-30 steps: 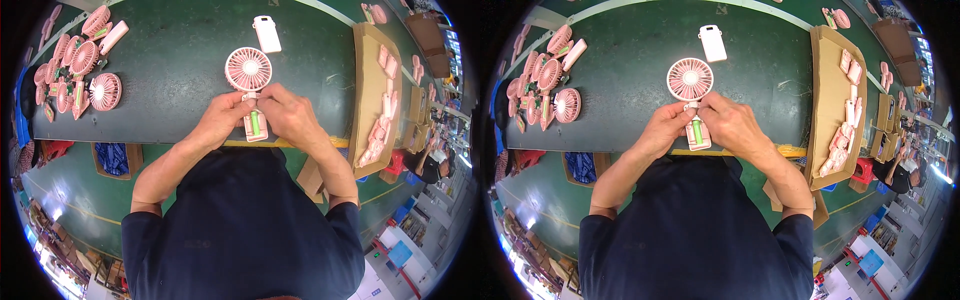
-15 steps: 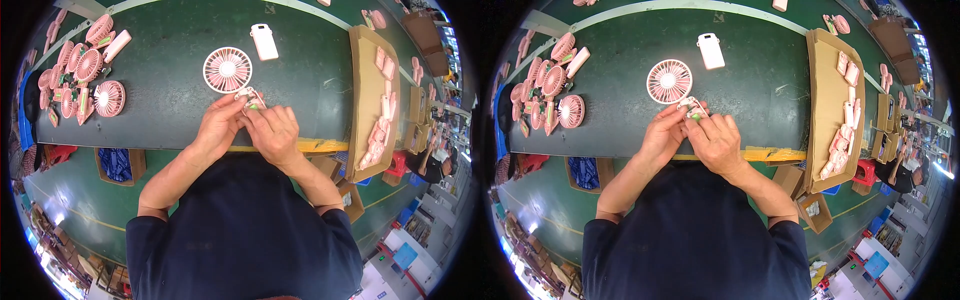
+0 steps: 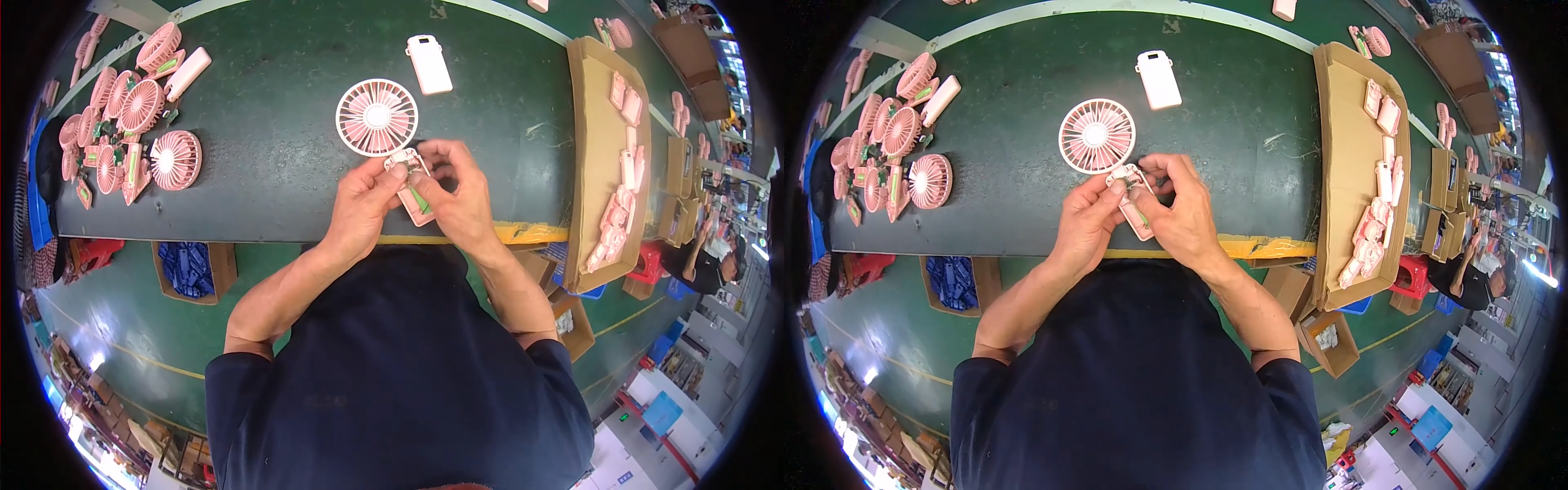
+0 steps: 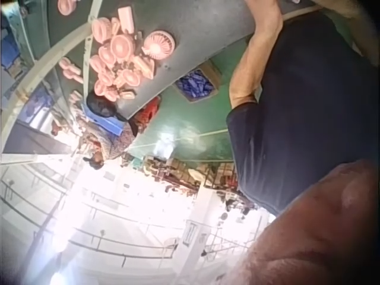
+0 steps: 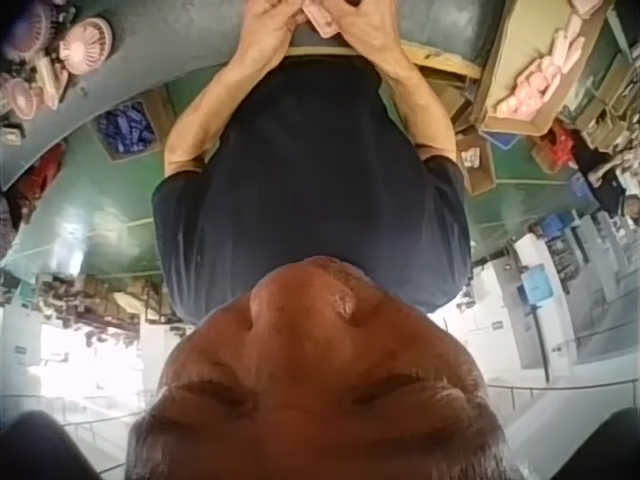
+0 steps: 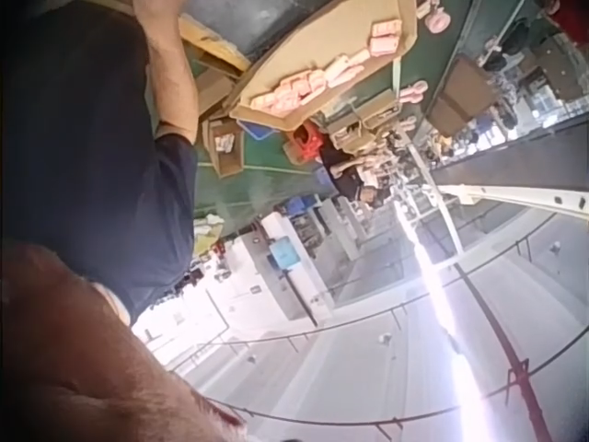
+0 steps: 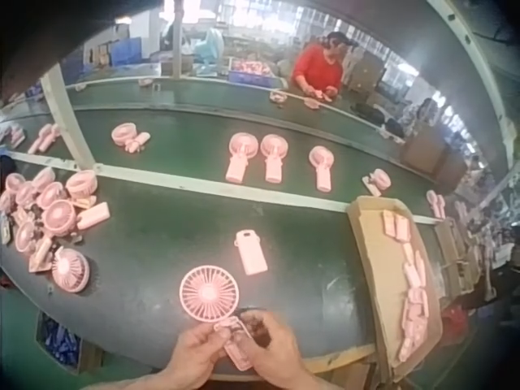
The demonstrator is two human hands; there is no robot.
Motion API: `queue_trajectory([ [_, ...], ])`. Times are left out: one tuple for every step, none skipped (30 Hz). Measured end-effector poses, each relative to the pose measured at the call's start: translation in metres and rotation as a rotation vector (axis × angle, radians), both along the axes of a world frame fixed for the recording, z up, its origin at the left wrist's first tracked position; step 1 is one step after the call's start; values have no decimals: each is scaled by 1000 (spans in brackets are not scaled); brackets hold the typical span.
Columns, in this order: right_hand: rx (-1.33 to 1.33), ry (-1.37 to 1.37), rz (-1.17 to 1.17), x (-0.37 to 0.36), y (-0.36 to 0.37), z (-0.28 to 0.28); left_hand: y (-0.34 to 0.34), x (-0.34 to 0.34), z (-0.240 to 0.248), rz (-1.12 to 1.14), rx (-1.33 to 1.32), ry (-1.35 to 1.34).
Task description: The person assembles handheld fans by positioning internal wires and battery components into the handle casings, pressing the handle covers into place by hand, turning on the fans to test them, and placing the assembled fans onto the conveyor belt.
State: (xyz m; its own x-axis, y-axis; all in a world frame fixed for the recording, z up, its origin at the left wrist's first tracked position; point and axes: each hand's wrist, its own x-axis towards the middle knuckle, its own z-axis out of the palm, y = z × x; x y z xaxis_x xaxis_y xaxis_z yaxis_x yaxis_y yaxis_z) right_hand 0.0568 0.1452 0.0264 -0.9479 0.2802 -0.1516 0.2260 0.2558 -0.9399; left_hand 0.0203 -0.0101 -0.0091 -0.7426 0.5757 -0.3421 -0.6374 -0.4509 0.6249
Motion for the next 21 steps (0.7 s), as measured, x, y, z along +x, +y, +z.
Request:
queue_trajectory([
  [1, 0, -3, 0, 0, -1, 0, 0, 1, -3, 1, 0],
  [-146, -57, 14, -1, 1, -4, 1, 1, 4, -5, -10, 22],
  [-294, -113, 32, -2, 1, -5, 0, 1, 5, -5, -21, 45],
  [-294, -111, 36, -3, 3, -4, -1, 2, 5, -2, -22, 48],
  [-319, -140, 74, -5, 5, -3, -2, 2, 5, -7, -29, 32],
  [-344, -168, 113, -6, 9, -1, -3, 1, 5, -11, -37, 16],
  [-401, -164, 158, -9, 14, 2, -4, -1, 6, -14, -34, 20],
  [-459, -159, 212, -14, 21, 5, -5, -3, 7, -9, 6, -27],
  [-486, -198, 243, -21, 30, 10, -7, -5, 7, -3, 45, -74],
  [-326, -133, 174, -27, 35, 13, -7, -8, 9, 1, 46, -69],
  [-166, -66, 104, -34, 39, 14, -8, -12, 14, 15, 49, -112],
  [219, 85, 116, -45, 42, 14, -9, -14, 16, 28, 53, -155],
  [483, 261, 89, -58, 45, 8, -8, -14, 16, 32, 48, -159],
  [749, 438, 59, -71, 44, 0, -8, -13, 15, 32, 48, -153],
  [858, 433, 17, -80, 38, -5, -7, -11, 14, 29, 24, -164],
  [857, 436, 15, -86, 37, -11, -6, -9, 13, 25, -1, -177],
  [973, 367, 50, -91, 37, -17, -6, -9, 12, 25, -9, -184],
  [1087, 293, 86, -93, 38, -22, -5, -9, 13, 24, -10, -182],
  [1068, 319, 105, -94, 39, -24, -5, -9, 14, 26, -3, -193],
  [1067, 319, 110, -93, 42, -26, -5, -10, 14, 27, 5, -204],
  [1048, 307, 125, -90, 45, -26, -4, -10, 14, 30, 6, -207],
])
